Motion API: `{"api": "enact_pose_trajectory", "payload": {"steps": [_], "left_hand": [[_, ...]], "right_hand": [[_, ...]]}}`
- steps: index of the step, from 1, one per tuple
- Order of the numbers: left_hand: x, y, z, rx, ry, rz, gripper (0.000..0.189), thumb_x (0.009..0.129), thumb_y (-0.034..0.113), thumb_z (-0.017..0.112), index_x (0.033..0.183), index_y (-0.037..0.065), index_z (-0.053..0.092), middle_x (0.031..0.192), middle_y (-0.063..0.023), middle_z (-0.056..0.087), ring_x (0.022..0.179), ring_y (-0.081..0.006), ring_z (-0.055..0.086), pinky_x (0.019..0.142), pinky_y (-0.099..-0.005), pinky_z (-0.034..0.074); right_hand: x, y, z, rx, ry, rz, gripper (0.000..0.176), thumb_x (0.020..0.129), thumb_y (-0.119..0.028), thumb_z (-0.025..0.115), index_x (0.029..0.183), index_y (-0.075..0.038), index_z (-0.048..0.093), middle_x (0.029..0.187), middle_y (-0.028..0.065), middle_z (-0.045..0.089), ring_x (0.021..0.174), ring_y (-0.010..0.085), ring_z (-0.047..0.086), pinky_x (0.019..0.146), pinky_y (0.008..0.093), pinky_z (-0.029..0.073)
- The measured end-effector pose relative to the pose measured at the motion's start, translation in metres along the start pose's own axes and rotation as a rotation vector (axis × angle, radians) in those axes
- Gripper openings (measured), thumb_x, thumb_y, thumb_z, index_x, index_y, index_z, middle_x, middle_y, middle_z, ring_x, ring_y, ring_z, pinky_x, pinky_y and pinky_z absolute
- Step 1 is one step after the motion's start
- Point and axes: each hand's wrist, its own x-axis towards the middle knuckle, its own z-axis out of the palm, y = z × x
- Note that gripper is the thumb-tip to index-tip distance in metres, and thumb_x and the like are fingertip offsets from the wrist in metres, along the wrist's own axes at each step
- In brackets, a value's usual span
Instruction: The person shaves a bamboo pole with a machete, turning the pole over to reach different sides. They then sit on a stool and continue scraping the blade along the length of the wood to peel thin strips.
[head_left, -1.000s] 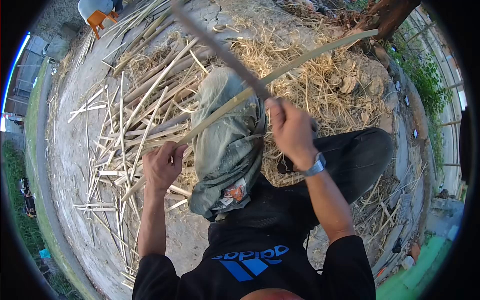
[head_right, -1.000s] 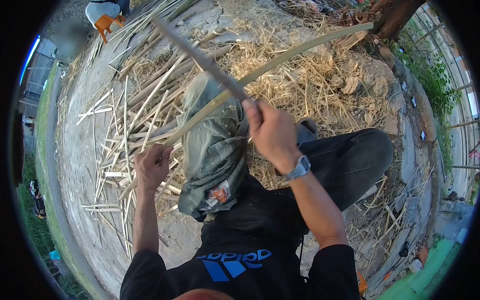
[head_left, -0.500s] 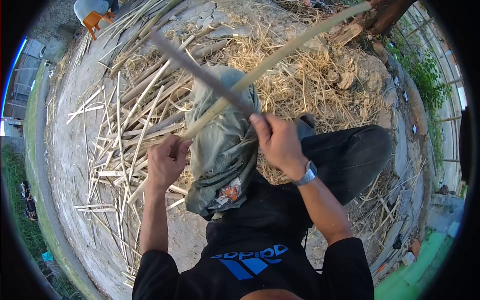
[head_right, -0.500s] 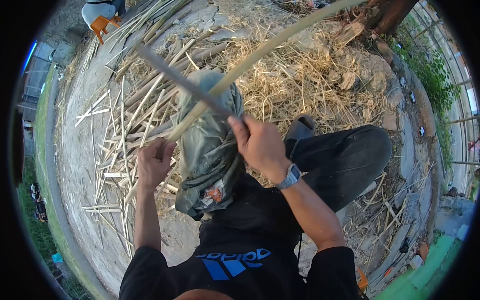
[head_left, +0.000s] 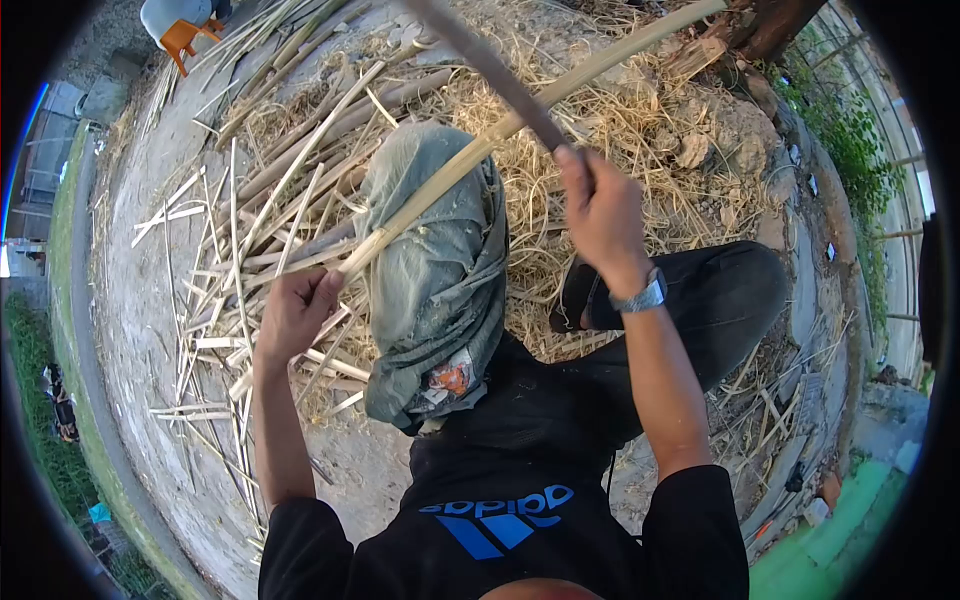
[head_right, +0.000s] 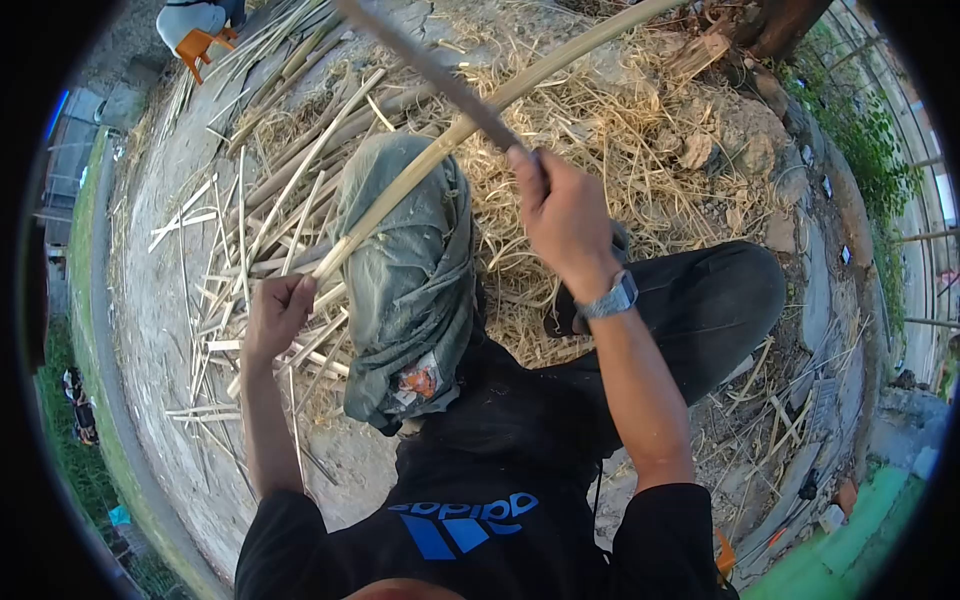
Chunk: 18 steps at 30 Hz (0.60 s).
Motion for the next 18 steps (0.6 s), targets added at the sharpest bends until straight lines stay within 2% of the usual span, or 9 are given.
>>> {"api": "enact_pose_trajectory", "payload": {"steps": [2, 5, 6, 7, 9, 10, 12, 16, 18], "left_hand": [[0.004, -0.006, -0.001, 0.017, -0.024, 0.034, 0.055, 0.106, 0.042, 0.059, 0.068, 0.002, 0.059, 0.052, 0.0033, 0.047, 0.049, -0.0049, 0.04, 0.047, -0.0272, 0.03], [0.009, 0.0, 0.001, -0.083, -0.083, 0.025, 0.055, 0.105, 0.042, 0.06, 0.07, 0.0, 0.061, 0.052, 0.0011, 0.048, 0.051, -0.0072, 0.041, 0.049, -0.0306, 0.033], [0.014, -0.007, 0.004, -0.092, -0.09, 0.037, 0.055, 0.105, 0.041, 0.061, 0.068, -0.001, 0.06, 0.052, 0.0011, 0.048, 0.051, -0.0071, 0.041, 0.049, -0.0307, 0.033], [0.013, -0.011, 0.002, -0.092, -0.079, 0.038, 0.055, 0.105, 0.041, 0.061, 0.068, -0.001, 0.06, 0.052, 0.0011, 0.048, 0.051, -0.0071, 0.041, 0.049, -0.0307, 0.033], [0.012, -0.014, -0.004, -0.04, -0.041, 0.1, 0.055, 0.105, 0.04, 0.062, 0.067, 0.0, 0.06, 0.052, 0.0011, 0.047, 0.05, -0.0073, 0.041, 0.048, -0.031, 0.033], [0.015, -0.016, -0.007, -0.003, -0.023, 0.132, 0.055, 0.104, 0.04, 0.063, 0.068, 0.0, 0.06, 0.051, 0.0008, 0.047, 0.05, -0.0076, 0.04, 0.048, -0.0313, 0.032], [0.014, -0.01, -0.015, 0.025, -0.043, 0.103, 0.054, 0.104, 0.04, 0.063, 0.068, 0.0, 0.06, 0.051, 0.0006, 0.046, 0.049, -0.0076, 0.04, 0.048, -0.0314, 0.033], [0.016, -0.013, -0.012, 0.002, -0.088, 0.088, 0.054, 0.104, 0.04, 0.063, 0.067, 0.0, 0.059, 0.051, 0.0006, 0.046, 0.05, -0.0074, 0.039, 0.048, -0.0318, 0.032], [0.019, -0.015, -0.007, -0.092, -0.126, 0.106, 0.053, 0.105, 0.037, 0.063, 0.067, 0.0, 0.058, 0.052, 0.0012, 0.046, 0.05, -0.0069, 0.039, 0.047, -0.0314, 0.031]], "right_hand": [[0.031, 0.016, -0.007, 0.001, 0.159, 0.093, 0.053, 0.109, -0.044, 0.049, 0.078, -0.003, 0.065, 0.051, 0.0032, 0.053, 0.042, 0.0175, 0.051, 0.041, 0.0343, 0.036], [0.05, 0.02, 0.007, 0.163, 0.279, 0.203, 0.054, 0.109, -0.043, 0.048, 0.077, -0.003, 0.065, 0.051, 0.0027, 0.054, 0.042, 0.0166, 0.05, 0.042, 0.0351, 0.036], [0.039, 0.01, 0.02, 0.159, 0.216, 0.222, 0.054, 0.109, -0.042, 0.048, 0.077, -0.002, 0.065, 0.051, 0.0067, 0.053, 0.043, 0.0194, 0.052, 0.043, 0.0375, 0.038], [0.022, 0.006, 0.038, 0.07, 0.154, 0.047, 0.051, 0.108, -0.04, 0.049, 0.08, -0.001, 0.067, 0.052, 0.0103, 0.053, 0.045, 0.023, 0.054, 0.045, 0.0398, 0.039], [-0.005, -0.014, 0.051, 0.089, 0.192, -0.001, 0.048, 0.108, -0.039, 0.051, 0.085, -0.001, 0.068, 0.053, 0.0118, 0.053, 0.047, 0.0254, 0.056, 0.047, 0.041, 0.039], [-0.006, -0.016, 0.045, 0.095, 0.201, 0.0, 0.048, 0.108, -0.039, 0.051, 0.085, -0.001, 0.068, 0.053, 0.0118, 0.053, 0.047, 0.0254, 0.056, 0.047, 0.041, 0.039], [-0.006, -0.016, 0.024, 0.137, 0.004, 0.094, 0.045, 0.108, -0.038, 0.051, 0.09, 0.0, 0.069, 0.054, 0.0118, 0.053, 0.048, 0.0248, 0.057, 0.048, 0.0415, 0.038], [0.03, 0.012, -0.006, 0.021, 0.049, 0.065, 0.046, 0.108, -0.038, 0.051, 0.091, 0.001, 0.068, 0.055, 0.0129, 0.053, 0.048, 0.0255, 0.056, 0.048, 0.0415, 0.038], [0.045, 0.021, -0.002, 0.393, 0.229, 0.509, 0.047, 0.109, -0.039, 0.051, 0.09, 0.001, 0.068, 0.055, 0.0118, 0.052, 0.047, 0.0227, 0.053, 0.047, 0.0404, 0.037]]}}
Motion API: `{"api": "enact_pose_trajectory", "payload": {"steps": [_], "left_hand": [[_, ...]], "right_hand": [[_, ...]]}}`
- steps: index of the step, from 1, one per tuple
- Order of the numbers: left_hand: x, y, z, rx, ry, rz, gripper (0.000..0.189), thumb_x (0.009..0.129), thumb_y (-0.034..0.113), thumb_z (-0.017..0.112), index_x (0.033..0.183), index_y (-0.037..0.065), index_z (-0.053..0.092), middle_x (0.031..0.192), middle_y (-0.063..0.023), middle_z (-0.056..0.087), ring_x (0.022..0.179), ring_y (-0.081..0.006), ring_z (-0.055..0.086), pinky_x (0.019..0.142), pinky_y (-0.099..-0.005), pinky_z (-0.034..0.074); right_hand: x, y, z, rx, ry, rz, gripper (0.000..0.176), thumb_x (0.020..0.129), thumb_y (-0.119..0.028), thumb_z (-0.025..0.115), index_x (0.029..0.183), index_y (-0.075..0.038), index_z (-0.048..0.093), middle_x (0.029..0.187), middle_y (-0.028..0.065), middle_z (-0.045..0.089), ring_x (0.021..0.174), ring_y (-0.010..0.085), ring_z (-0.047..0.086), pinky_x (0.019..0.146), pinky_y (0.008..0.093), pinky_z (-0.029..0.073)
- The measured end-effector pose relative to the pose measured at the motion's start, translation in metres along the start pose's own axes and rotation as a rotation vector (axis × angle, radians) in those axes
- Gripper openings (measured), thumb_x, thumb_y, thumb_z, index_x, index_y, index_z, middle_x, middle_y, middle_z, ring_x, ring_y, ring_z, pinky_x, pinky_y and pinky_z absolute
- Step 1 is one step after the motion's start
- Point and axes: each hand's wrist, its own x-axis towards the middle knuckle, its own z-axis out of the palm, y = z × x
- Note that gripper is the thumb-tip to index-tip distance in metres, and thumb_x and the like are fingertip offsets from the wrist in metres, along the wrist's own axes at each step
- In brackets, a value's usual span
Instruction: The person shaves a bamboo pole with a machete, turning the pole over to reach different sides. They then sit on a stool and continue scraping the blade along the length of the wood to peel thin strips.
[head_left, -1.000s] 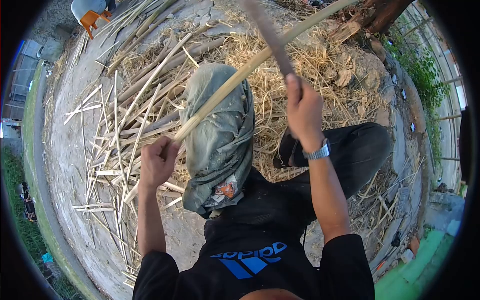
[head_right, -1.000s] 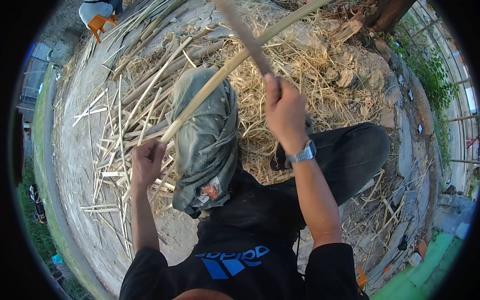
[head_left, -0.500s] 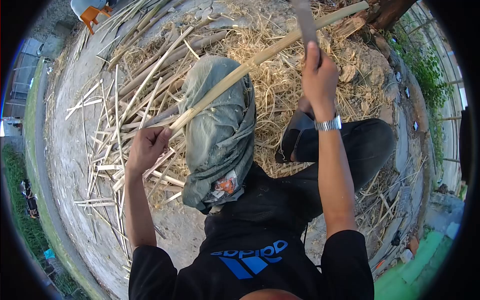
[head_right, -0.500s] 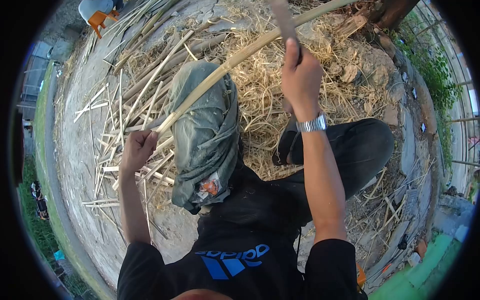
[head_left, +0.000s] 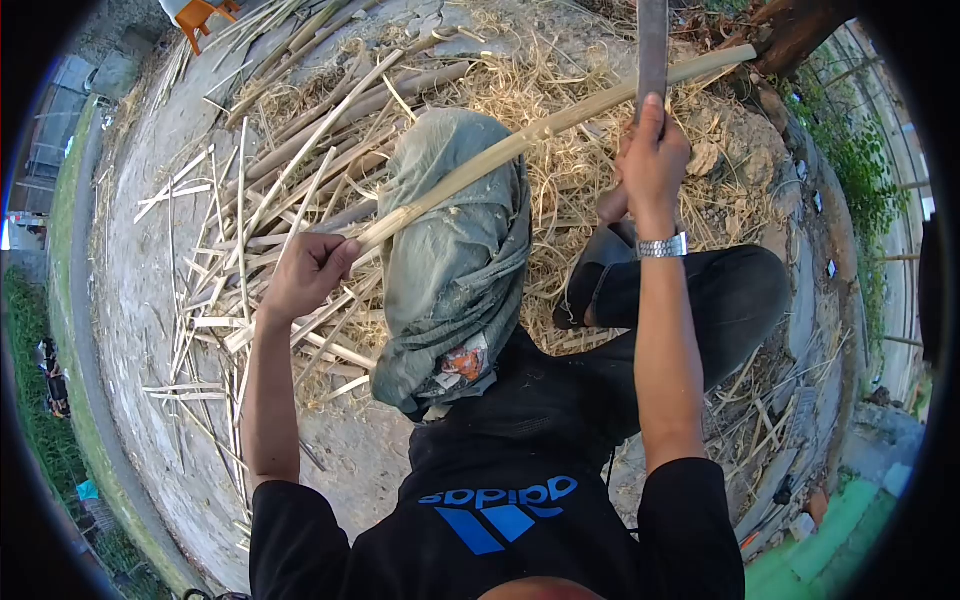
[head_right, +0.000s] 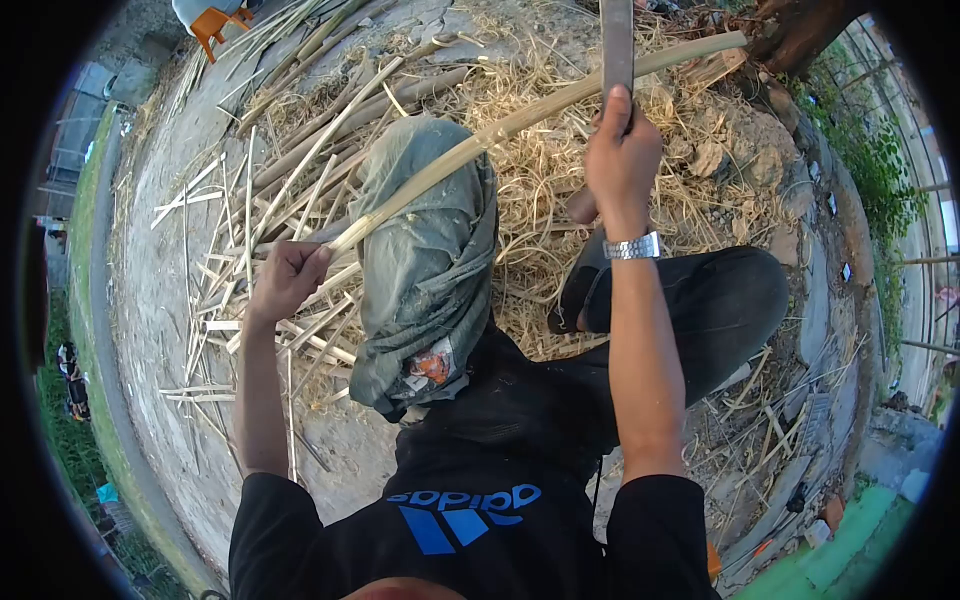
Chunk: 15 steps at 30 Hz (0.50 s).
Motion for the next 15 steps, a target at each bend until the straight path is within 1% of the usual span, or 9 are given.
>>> {"api": "enact_pose_trajectory", "payload": {"steps": [1, 3, 4, 6, 7, 10, 12, 13, 15], "left_hand": [[0.001, -0.002, 0.003, -0.004, 0.01, 0.005, 0.053, 0.105, 0.037, 0.063, 0.067, 0.0, 0.058, 0.052, 0.0012, 0.046, 0.05, -0.0069, 0.039, 0.047, -0.0314, 0.031], [0.005, -0.004, 0.007, -0.003, -0.007, 0.024, 0.054, 0.106, 0.036, 0.059, 0.065, 0.002, 0.057, 0.053, 0.0017, 0.049, 0.053, -0.0057, 0.042, 0.049, -0.0293, 0.033], [0.003, -0.001, 0.004, 0.051, 0.048, 0.042, 0.053, 0.105, 0.037, 0.06, 0.066, 0.001, 0.058, 0.053, 0.0008, 0.05, 0.052, -0.0066, 0.042, 0.049, -0.0302, 0.034], [0.008, -0.001, -0.001, 0.088, 0.004, 0.036, 0.053, 0.105, 0.037, 0.06, 0.066, 0.0, 0.059, 0.053, 0.0003, 0.05, 0.053, -0.007, 0.043, 0.049, -0.0306, 0.034], [0.008, -0.004, -0.004, 0.111, -0.024, 0.025, 0.053, 0.104, 0.038, 0.061, 0.067, 0.0, 0.06, 0.054, -0.0002, 0.051, 0.053, -0.0074, 0.043, 0.049, -0.0309, 0.035], [0.006, -0.002, -0.001, 0.018, -0.021, 0.06, 0.055, 0.105, 0.039, 0.06, 0.066, 0.0, 0.058, 0.053, 0.0003, 0.05, 0.052, -0.0069, 0.042, 0.049, -0.0304, 0.034], [0.007, -0.001, 0.007, -0.024, -0.034, 0.052, 0.054, 0.105, 0.038, 0.059, 0.066, 0.001, 0.059, 0.053, 0.0017, 0.049, 0.052, -0.0054, 0.041, 0.048, -0.0293, 0.033], [0.008, -0.004, 0.009, -0.029, -0.027, 0.061, 0.054, 0.105, 0.038, 0.059, 0.066, 0.001, 0.059, 0.053, 0.0017, 0.049, 0.052, -0.0054, 0.041, 0.048, -0.0293, 0.033], [0.011, -0.006, 0.011, -0.054, -0.005, 0.072, 0.052, 0.105, 0.037, 0.06, 0.067, 0.001, 0.061, 0.054, 0.0019, 0.05, 0.051, -0.0051, 0.042, 0.048, -0.0287, 0.033]], "right_hand": [[-0.013, 0.005, 0.01, 0.0, -0.003, -0.011, 0.047, 0.109, -0.039, 0.051, 0.09, 0.001, 0.068, 0.055, 0.0118, 0.052, 0.047, 0.0227, 0.053, 0.047, 0.0404, 0.037], [-0.059, 0.021, 0.028, -0.293, -0.19, -0.41, 0.052, 0.109, -0.042, 0.049, 0.083, -0.001, 0.066, 0.054, 0.0057, 0.053, 0.045, 0.016, 0.049, 0.045, 0.0368, 0.036], [-0.07, 0.021, 0.021, -0.29, -0.182, -0.403, 0.052, 0.109, -0.042, 0.049, 0.083, -0.001, 0.066, 0.054, 0.0057, 0.053, 0.045, 0.016, 0.049, 0.045, 0.0368, 0.036], [-0.081, 0.015, 0.014, -0.143, -0.321, -0.278, 0.053, 0.109, -0.042, 0.048, 0.081, -0.001, 0.065, 0.054, 0.0056, 0.054, 0.045, 0.0165, 0.05, 0.045, 0.0382, 0.037], [-0.073, 0.007, 0.009, -0.143, -0.324, -0.285, 0.053, 0.109, -0.042, 0.048, 0.081, -0.001, 0.065, 0.054, 0.0056, 0.054, 0.045, 0.0165, 0.05, 0.045, 0.0382, 0.037], [-0.039, -0.004, -0.02, -0.282, -0.259, -0.232, 0.051, 0.109, -0.041, 0.049, 0.085, 0.0, 0.067, 0.055, 0.009, 0.055, 0.046, 0.0215, 0.052, 0.048, 0.0411, 0.04], [-0.021, -0.007, -0.018, -0.086, -0.084, 0.0, 0.048, 0.109, -0.04, 0.05, 0.089, 0.001, 0.067, 0.056, 0.01, 0.053, 0.05, 0.0225, 0.054, 0.051, 0.0413, 0.042], [-0.037, -0.003, -0.004, -0.088, -0.082, -0.011, 0.048, 0.109, -0.04, 0.05, 0.089, 0.001, 0.067, 0.056, 0.01, 0.053, 0.05, 0.0225, 0.054, 0.051, 0.0413, 0.042], [-0.086, 0.01, 0.034, -0.362, -0.175, -0.521, 0.05, 0.109, -0.042, 0.049, 0.084, -0.001, 0.065, 0.056, 0.0046, 0.052, 0.05, 0.0161, 0.054, 0.049, 0.0366, 0.041]]}}
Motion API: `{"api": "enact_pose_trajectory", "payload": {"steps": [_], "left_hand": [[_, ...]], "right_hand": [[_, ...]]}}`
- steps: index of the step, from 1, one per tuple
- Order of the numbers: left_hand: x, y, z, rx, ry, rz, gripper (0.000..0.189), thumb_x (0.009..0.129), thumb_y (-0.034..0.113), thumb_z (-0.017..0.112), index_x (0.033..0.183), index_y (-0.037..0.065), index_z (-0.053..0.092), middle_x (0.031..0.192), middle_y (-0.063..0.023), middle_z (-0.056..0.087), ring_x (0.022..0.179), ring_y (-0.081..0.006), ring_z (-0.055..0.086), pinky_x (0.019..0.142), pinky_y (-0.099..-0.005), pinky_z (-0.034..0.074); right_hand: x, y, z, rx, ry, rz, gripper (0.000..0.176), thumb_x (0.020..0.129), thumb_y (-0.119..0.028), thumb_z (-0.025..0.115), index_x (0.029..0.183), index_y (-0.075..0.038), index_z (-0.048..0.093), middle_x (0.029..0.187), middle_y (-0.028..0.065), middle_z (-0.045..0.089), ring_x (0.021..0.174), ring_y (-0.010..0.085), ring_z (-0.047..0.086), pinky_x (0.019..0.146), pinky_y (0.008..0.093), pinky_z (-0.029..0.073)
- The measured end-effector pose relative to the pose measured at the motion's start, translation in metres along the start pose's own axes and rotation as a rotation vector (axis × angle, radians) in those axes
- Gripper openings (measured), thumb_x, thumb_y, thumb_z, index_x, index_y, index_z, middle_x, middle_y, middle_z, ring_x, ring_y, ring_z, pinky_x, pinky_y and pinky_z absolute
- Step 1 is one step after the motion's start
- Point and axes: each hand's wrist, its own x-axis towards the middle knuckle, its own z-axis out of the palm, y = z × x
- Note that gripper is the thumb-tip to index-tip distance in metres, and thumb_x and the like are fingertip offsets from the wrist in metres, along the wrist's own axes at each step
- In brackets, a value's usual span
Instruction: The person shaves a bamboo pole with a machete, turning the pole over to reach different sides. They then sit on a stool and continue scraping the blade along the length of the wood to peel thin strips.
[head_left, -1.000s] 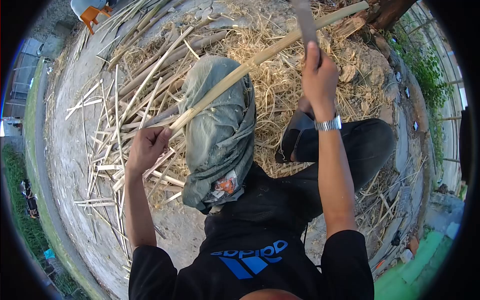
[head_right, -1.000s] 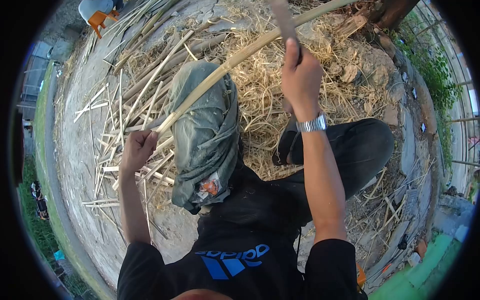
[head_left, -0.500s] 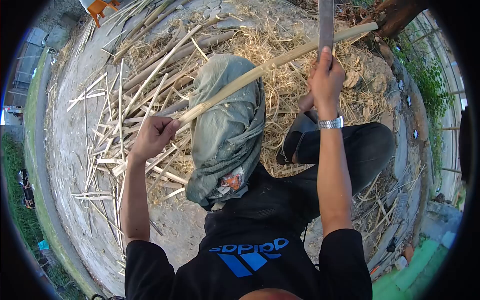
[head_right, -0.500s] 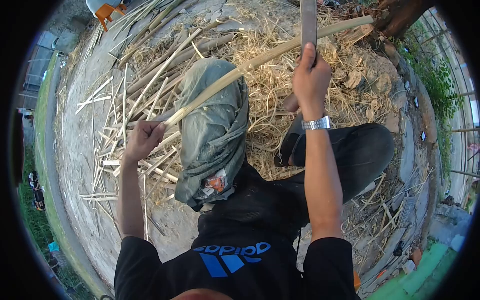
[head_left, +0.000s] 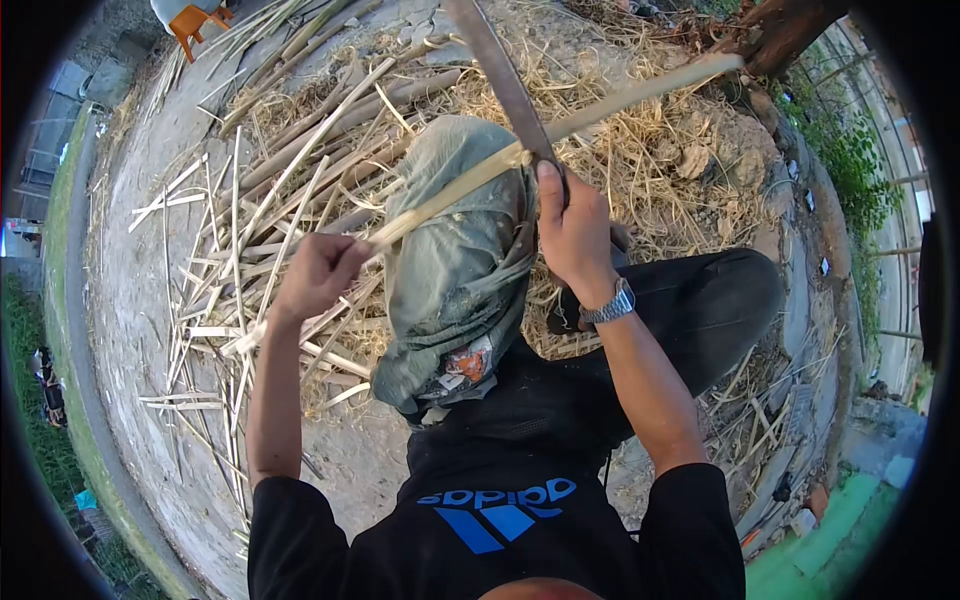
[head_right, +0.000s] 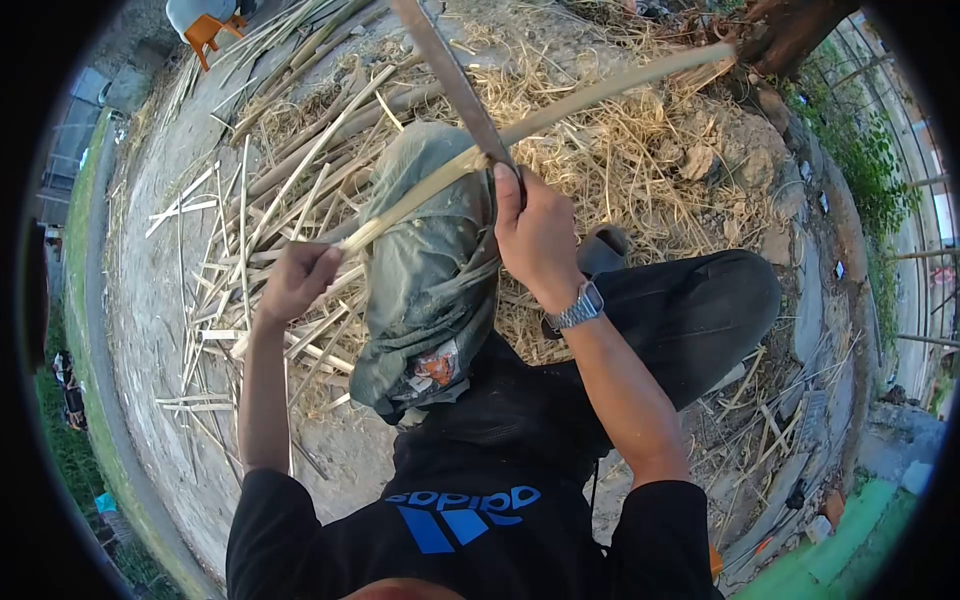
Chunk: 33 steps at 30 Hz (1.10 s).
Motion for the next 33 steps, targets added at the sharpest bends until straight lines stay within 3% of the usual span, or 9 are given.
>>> {"api": "enact_pose_trajectory", "payload": {"steps": [6, 10, 12, 16, 18, 20, 21, 28, 33], "left_hand": [[-0.003, 0.008, -0.007, 0.02, -0.033, -0.016, 0.055, 0.105, 0.04, 0.059, 0.066, 0.002, 0.059, 0.053, 0.0029, 0.049, 0.051, -0.0045, 0.042, 0.048, -0.0272, 0.032], [0.011, 0.016, 0.014, 0.016, 0.038, 0.071, 0.054, 0.106, 0.036, 0.057, 0.064, 0.002, 0.056, 0.053, 0.0028, 0.048, 0.052, -0.0046, 0.04, 0.048, -0.0284, 0.032], [0.007, 0.021, 0.008, 0.059, 0.037, 0.07, 0.053, 0.106, 0.034, 0.06, 0.066, 0.0, 0.058, 0.051, 0.0008, 0.046, 0.051, -0.0063, 0.036, 0.047, -0.0312, 0.03], [0.003, 0.013, -0.001, 0.082, 0.021, 0.031, 0.051, 0.104, 0.032, 0.063, 0.067, -0.003, 0.06, 0.049, -0.0021, 0.043, 0.05, -0.0087, 0.033, 0.046, -0.0341, 0.029], [0.006, 0.03, 0.016, 0.091, 0.069, -0.043, 0.048, 0.106, 0.03, 0.059, 0.068, 0.0, 0.059, 0.053, 0.0019, 0.046, 0.051, -0.0065, 0.037, 0.048, -0.0304, 0.031], [0.01, 0.047, 0.012, 0.247, 0.101, 0.003, 0.046, 0.105, 0.03, 0.061, 0.07, 0.0, 0.06, 0.054, -0.0005, 0.045, 0.052, -0.0062, 0.039, 0.048, -0.031, 0.032], [0.012, 0.05, 0.01, 0.256, 0.109, 0.017, 0.046, 0.105, 0.03, 0.061, 0.07, 0.0, 0.06, 0.054, -0.0005, 0.045, 0.052, -0.0062, 0.039, 0.048, -0.031, 0.032], [-0.067, 0.056, -0.006, 0.631, 0.39, -0.04, 0.022, 0.092, 0.023, 0.073, 0.1, 0.006, 0.062, 0.064, -0.0139, 0.065, 0.055, -0.0324, 0.06, 0.054, -0.0423, 0.042], [-0.13, -0.014, -0.036, 0.522, 0.715, -0.126, 0.051, 0.1, 0.037, 0.069, 0.066, 0.006, 0.05, 0.05, -0.0036, 0.045, 0.044, -0.0148, 0.041, 0.046, -0.0349, 0.029]], "right_hand": [[0.041, 0.026, -0.053, 0.183, -0.001, 0.358, 0.053, 0.109, -0.04, 0.048, 0.078, 0.0, 0.06, 0.055, 0.0085, 0.052, 0.048, 0.0215, 0.051, 0.05, 0.0401, 0.04], [-0.009, -0.006, 0.004, 0.103, -0.098, 0.064, 0.05, 0.109, -0.039, 0.048, 0.085, 0.002, 0.066, 0.06, 0.0144, 0.06, 0.054, 0.0288, 0.06, 0.054, 0.0418, 0.045], [-0.017, -0.022, -0.008, 0.277, -0.312, 0.186, 0.049, 0.109, -0.039, 0.049, 0.091, 0.003, 0.068, 0.065, 0.018, 0.064, 0.059, 0.0307, 0.065, 0.056, 0.0424, 0.046], [0.026, 0.007, -0.042, 0.217, -0.05, 0.367, 0.053, 0.11, -0.039, 0.047, 0.074, -0.001, 0.056, 0.054, 0.0042, 0.044, 0.049, 0.0158, 0.047, 0.05, 0.0368, 0.039], [0.017, 0.007, -0.024, 0.279, -0.139, 0.42, 0.054, 0.109, -0.046, 0.049, 0.076, -0.004, 0.058, 0.055, -0.0008, 0.054, 0.045, 0.0116, 0.052, 0.044, 0.0304, 0.04], [-0.02, -0.017, 0.011, 0.147, -0.134, 0.039, 0.052, 0.109, -0.041, 0.048, 0.085, 0.003, 0.065, 0.058, 0.0144, 0.056, 0.051, 0.0316, 0.056, 0.053, 0.0424, 0.043], [-0.02, -0.017, 0.003, 0.287, -0.3, 0.208, 0.05, 0.109, -0.04, 0.05, 0.092, 0.004, 0.068, 0.063, 0.0187, 0.06, 0.057, 0.0378, 0.059, 0.056, 0.0441, 0.044], [-0.01, 0.002, -0.022, 0.209, -0.162, 0.336, 0.047, 0.108, -0.038, 0.053, 0.086, 0.001, 0.064, 0.062, 0.0135, 0.057, 0.055, 0.0279, 0.057, 0.055, 0.0418, 0.042], [0.008, 0.041, -0.04, 0.155, -0.027, 0.362, 0.054, 0.108, -0.045, 0.049, 0.082, 0.0, 0.063, 0.057, 0.0072, 0.054, 0.05, 0.0192, 0.056, 0.051, 0.0376, 0.042]]}}
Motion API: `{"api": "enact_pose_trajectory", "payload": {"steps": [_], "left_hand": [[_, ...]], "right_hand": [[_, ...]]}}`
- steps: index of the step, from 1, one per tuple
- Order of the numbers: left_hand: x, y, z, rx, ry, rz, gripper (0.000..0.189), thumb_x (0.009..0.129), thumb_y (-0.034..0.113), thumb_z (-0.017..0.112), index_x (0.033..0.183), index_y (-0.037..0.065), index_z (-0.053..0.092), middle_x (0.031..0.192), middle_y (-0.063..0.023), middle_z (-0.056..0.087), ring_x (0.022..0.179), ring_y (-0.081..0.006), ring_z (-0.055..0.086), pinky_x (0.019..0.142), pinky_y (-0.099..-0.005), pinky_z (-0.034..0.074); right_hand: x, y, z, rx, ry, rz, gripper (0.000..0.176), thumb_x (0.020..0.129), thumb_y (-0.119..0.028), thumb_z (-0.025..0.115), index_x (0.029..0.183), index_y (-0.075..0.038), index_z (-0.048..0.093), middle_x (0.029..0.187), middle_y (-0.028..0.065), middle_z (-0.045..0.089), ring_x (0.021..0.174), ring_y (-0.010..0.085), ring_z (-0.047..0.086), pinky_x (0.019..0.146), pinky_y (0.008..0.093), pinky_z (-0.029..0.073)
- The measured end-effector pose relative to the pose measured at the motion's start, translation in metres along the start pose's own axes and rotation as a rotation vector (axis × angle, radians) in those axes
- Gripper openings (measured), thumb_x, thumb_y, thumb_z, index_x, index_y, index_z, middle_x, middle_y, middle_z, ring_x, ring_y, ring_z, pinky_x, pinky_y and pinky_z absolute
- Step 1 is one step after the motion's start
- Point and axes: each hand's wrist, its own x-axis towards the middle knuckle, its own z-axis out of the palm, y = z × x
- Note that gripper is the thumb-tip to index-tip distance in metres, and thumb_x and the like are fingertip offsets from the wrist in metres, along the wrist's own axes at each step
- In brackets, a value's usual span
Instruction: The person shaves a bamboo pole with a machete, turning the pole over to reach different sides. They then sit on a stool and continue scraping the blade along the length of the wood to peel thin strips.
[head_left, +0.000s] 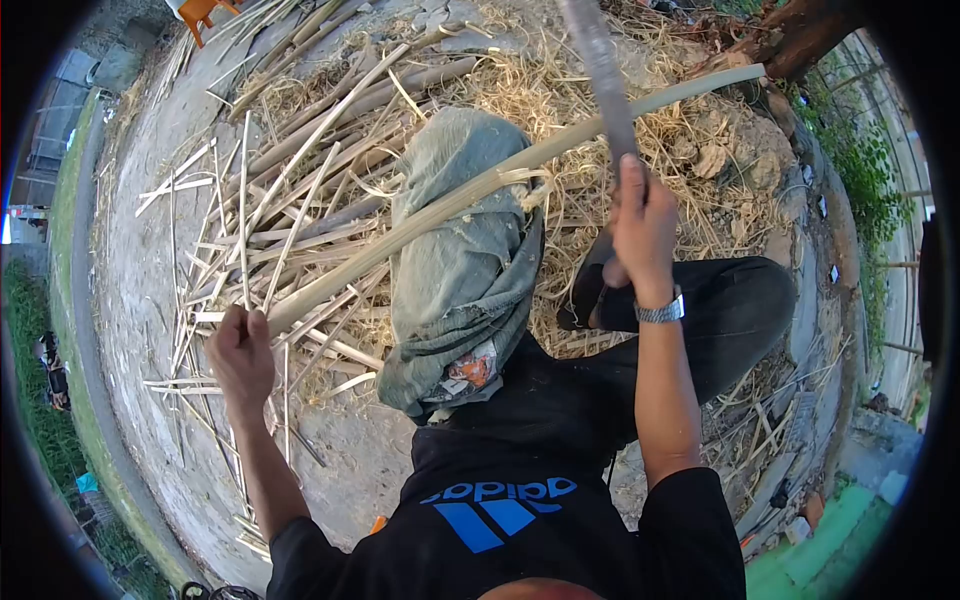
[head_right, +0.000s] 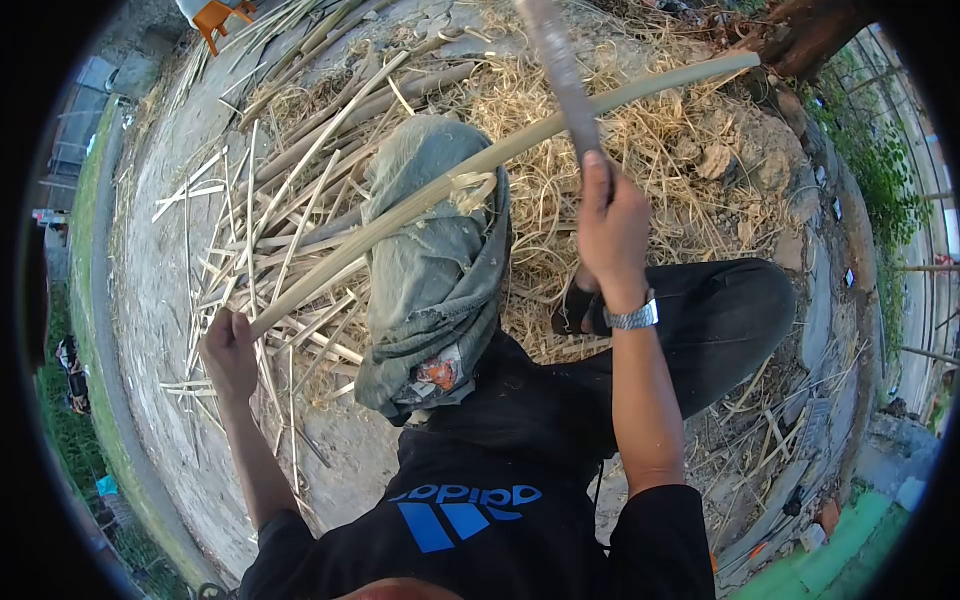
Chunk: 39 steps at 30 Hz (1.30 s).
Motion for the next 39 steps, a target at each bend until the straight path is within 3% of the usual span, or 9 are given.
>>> {"api": "enact_pose_trajectory", "payload": {"steps": [5, 10, 15, 19, 24, 27, 28, 31, 39], "left_hand": [[0.006, -0.004, 0.042, 0.072, 0.238, 0.086, 0.05, 0.102, 0.024, 0.064, 0.058, 0.008, 0.048, 0.043, -0.0016, 0.045, 0.036, -0.0097, 0.039, 0.04, -0.0317, 0.027], [0.025, 0.033, 0.073, 0.104, 0.363, 0.28, 0.041, 0.1, 0.015, 0.064, 0.062, 0.009, 0.049, 0.045, -0.0048, 0.047, 0.034, -0.017, 0.042, 0.039, -0.0322, 0.03], [0.034, 0.027, 0.074, 0.091, 0.377, 0.325, 0.04, 0.099, 0.011, 0.063, 0.062, 0.008, 0.048, 0.044, -0.0051, 0.042, 0.033, -0.0178, 0.038, 0.038, -0.0333, 0.03], [0.036, 0.075, 0.102, 0.037, 0.381, 0.317, 0.042, 0.103, 0.018, 0.058, 0.063, 0.008, 0.05, 0.045, -0.0065, 0.047, 0.032, -0.0159, 0.04, 0.037, -0.0348, 0.029], [0.035, 0.062, 0.1, -0.011, 0.286, 0.244, 0.041, 0.103, 0.018, 0.057, 0.064, 0.007, 0.053, 0.046, -0.0104, 0.049, 0.035, -0.0233, 0.046, 0.038, -0.0384, 0.032], [0.035, 0.105, 0.108, -0.04, 0.192, 0.173, 0.039, 0.103, 0.021, 0.059, 0.066, 0.006, 0.057, 0.048, -0.0126, 0.052, 0.038, -0.0293, 0.05, 0.04, -0.0417, 0.036], [0.04, 0.102, 0.107, 0.052, 0.257, 0.203, 0.039, 0.103, 0.023, 0.06, 0.068, 0.006, 0.058, 0.049, -0.0127, 0.054, 0.038, -0.0306, 0.052, 0.04, -0.0419, 0.038], [0.035, 0.097, 0.102, 0.057, 0.258, 0.215, 0.038, 0.102, 0.023, 0.06, 0.068, 0.006, 0.059, 0.049, -0.0137, 0.055, 0.039, -0.031, 0.054, 0.042, -0.0424, 0.039], [0.02, 0.116, 0.116, -0.009, 0.103, 0.057, 0.046, 0.105, 0.03, 0.054, 0.068, 0.003, 0.059, 0.055, -0.0197, 0.057, 0.049, -0.0421, 0.058, 0.049, -0.0494, 0.043]], "right_hand": [[0.033, -0.004, -0.012, 0.178, 0.172, 0.171, 0.055, 0.108, -0.046, 0.049, 0.078, -0.003, 0.062, 0.055, 0.0055, 0.053, 0.048, 0.0167, 0.055, 0.048, 0.0372, 0.041], [-0.032, -0.02, 0.049, -0.084, 0.119, -0.376, 0.051, 0.108, -0.042, 0.051, 0.083, 0.001, 0.064, 0.056, 0.0134, 0.054, 0.051, 0.0259, 0.057, 0.051, 0.0413, 0.041], [0.012, -0.022, -0.012, -0.053, -0.026, 0.058, 0.05, 0.108, -0.038, 0.051, 0.083, 0.003, 0.065, 0.058, 0.0134, 0.055, 0.052, 0.0285, 0.055, 0.052, 0.0421, 0.042], [-0.027, -0.013, 0.054, 0.008, -0.037, -0.211, 0.056, 0.109, -0.043, 0.048, 0.08, 0.001, 0.065, 0.052, 0.0051, 0.051, 0.047, 0.0197, 0.051, 0.047, 0.0393, 0.039], [-0.005, -0.029, 0.012, 0.124, -0.111, 0.011, 0.056, 0.109, -0.044, 0.048, 0.075, 0.0, 0.059, 0.051, 0.0018, 0.051, 0.047, 0.0127, 0.055, 0.046, 0.0366, 0.039], [-0.019, -0.033, 0.032, 0.016, -0.154, 0.069, 0.053, 0.109, -0.042, 0.047, 0.081, 0.002, 0.058, 0.057, 0.0101, 0.056, 0.049, 0.0253, 0.058, 0.05, 0.0421, 0.045], [-0.034, -0.027, 0.053, -0.063, 0.011, -0.355, 0.053, 0.109, -0.041, 0.048, 0.083, 0.004, 0.06, 0.061, 0.0142, 0.059, 0.052, 0.0319, 0.06, 0.052, 0.0423, 0.046], [-0.036, -0.023, 0.023, 0.176, -0.275, 0.169, 0.055, 0.109, -0.046, 0.048, 0.079, -0.001, 0.062, 0.054, 0.0052, 0.055, 0.045, 0.0173, 0.056, 0.045, 0.0342, 0.041], [-0.053, -0.04, 0.036, 0.385, -0.337, 0.176, 0.057, 0.109, -0.045, 0.046, 0.078, -0.001, 0.064, 0.059, 0.0097, 0.058, 0.05, 0.0192, 0.057, 0.047, 0.0383, 0.041]]}}
